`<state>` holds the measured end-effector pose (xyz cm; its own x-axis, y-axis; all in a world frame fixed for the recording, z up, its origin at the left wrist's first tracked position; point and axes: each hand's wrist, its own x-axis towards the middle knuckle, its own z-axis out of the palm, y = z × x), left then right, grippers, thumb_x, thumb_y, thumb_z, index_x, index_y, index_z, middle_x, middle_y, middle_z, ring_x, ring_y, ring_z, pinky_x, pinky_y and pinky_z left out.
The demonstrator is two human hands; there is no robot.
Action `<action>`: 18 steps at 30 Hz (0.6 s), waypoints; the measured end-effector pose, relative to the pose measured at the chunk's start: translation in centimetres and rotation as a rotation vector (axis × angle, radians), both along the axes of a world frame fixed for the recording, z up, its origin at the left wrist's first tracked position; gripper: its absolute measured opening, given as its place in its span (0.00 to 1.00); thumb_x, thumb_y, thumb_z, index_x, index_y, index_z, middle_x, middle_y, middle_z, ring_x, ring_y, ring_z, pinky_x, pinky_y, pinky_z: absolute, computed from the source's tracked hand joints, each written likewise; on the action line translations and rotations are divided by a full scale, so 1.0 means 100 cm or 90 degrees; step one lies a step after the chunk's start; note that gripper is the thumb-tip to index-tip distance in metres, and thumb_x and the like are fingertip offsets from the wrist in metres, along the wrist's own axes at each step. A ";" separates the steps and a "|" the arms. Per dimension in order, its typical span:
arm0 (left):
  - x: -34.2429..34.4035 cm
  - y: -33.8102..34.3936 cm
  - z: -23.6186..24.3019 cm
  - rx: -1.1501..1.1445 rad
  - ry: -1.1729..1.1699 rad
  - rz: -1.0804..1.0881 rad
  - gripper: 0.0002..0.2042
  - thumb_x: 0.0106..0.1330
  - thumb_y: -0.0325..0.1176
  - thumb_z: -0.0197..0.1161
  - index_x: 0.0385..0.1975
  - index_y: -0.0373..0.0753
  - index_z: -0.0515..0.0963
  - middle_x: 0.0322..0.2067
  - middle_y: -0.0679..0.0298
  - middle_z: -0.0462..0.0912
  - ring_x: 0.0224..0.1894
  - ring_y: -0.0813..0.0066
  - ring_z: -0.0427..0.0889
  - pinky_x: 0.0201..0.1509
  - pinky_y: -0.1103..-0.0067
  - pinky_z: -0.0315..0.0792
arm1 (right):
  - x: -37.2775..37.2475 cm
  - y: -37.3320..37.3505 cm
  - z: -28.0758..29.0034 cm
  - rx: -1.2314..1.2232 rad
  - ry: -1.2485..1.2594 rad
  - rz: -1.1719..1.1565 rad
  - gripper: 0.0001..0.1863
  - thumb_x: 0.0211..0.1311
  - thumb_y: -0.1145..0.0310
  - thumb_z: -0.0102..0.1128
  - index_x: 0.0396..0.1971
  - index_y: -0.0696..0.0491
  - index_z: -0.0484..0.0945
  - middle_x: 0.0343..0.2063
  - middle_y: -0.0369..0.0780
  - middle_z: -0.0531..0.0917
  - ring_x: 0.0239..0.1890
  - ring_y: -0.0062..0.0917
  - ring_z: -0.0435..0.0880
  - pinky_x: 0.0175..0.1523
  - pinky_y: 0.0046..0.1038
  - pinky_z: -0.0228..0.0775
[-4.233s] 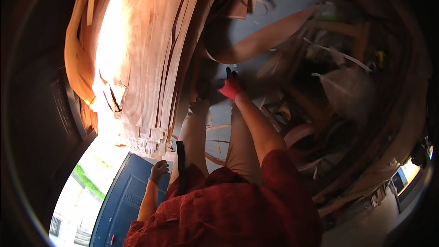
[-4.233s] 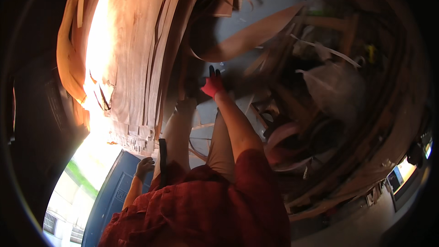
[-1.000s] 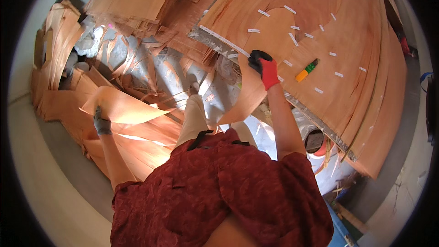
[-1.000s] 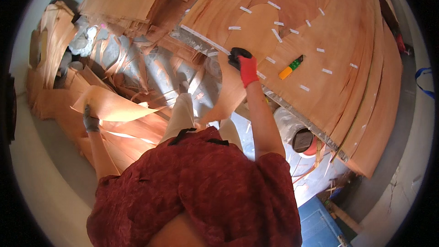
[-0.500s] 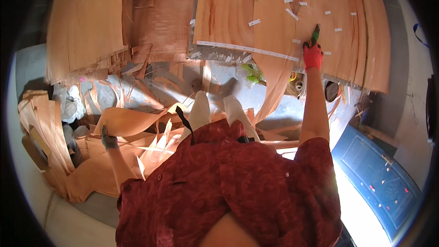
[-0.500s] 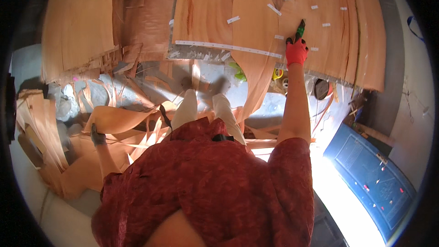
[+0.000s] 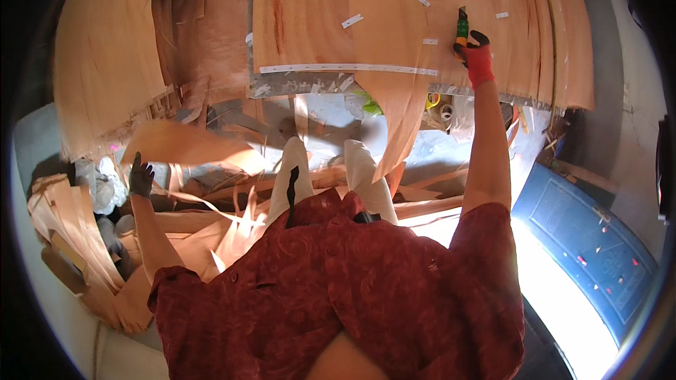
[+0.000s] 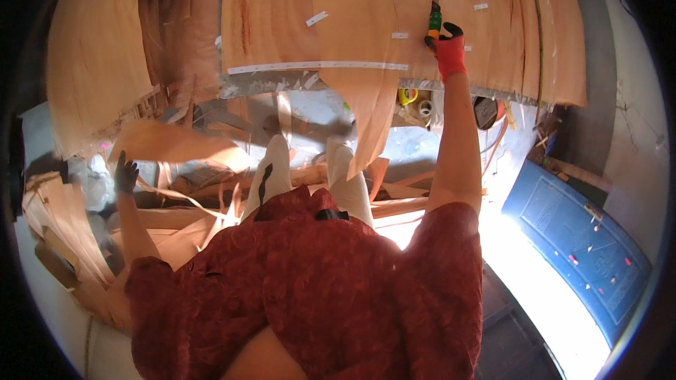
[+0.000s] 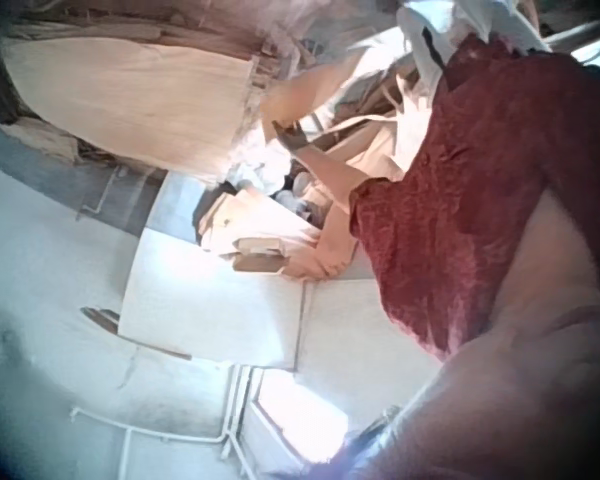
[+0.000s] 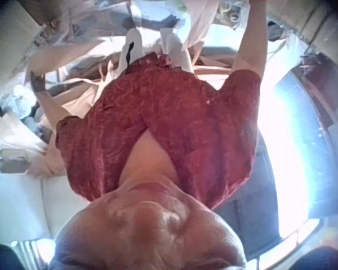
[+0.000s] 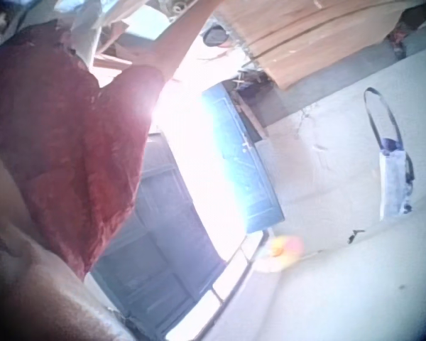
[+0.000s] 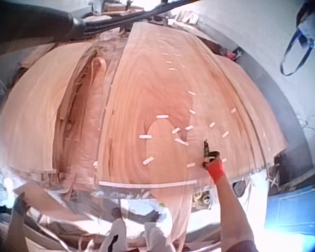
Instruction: The person measures a large sheet of wood veneer, marks it with a pen, and cuts it using a utility knife while working at a large table.
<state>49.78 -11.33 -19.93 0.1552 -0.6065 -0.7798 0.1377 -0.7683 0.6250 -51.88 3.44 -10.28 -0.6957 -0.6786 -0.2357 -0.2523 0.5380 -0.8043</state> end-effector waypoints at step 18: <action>-0.655 0.228 0.075 -0.515 -0.581 -0.063 0.26 0.70 0.33 0.54 0.65 0.32 0.60 0.65 0.47 0.62 0.67 0.55 0.61 0.70 0.69 0.55 | -0.025 0.078 0.033 -0.090 -0.417 0.444 0.26 0.62 0.77 0.52 0.62 0.52 0.69 0.32 0.33 0.80 0.32 0.18 0.76 0.39 0.23 0.71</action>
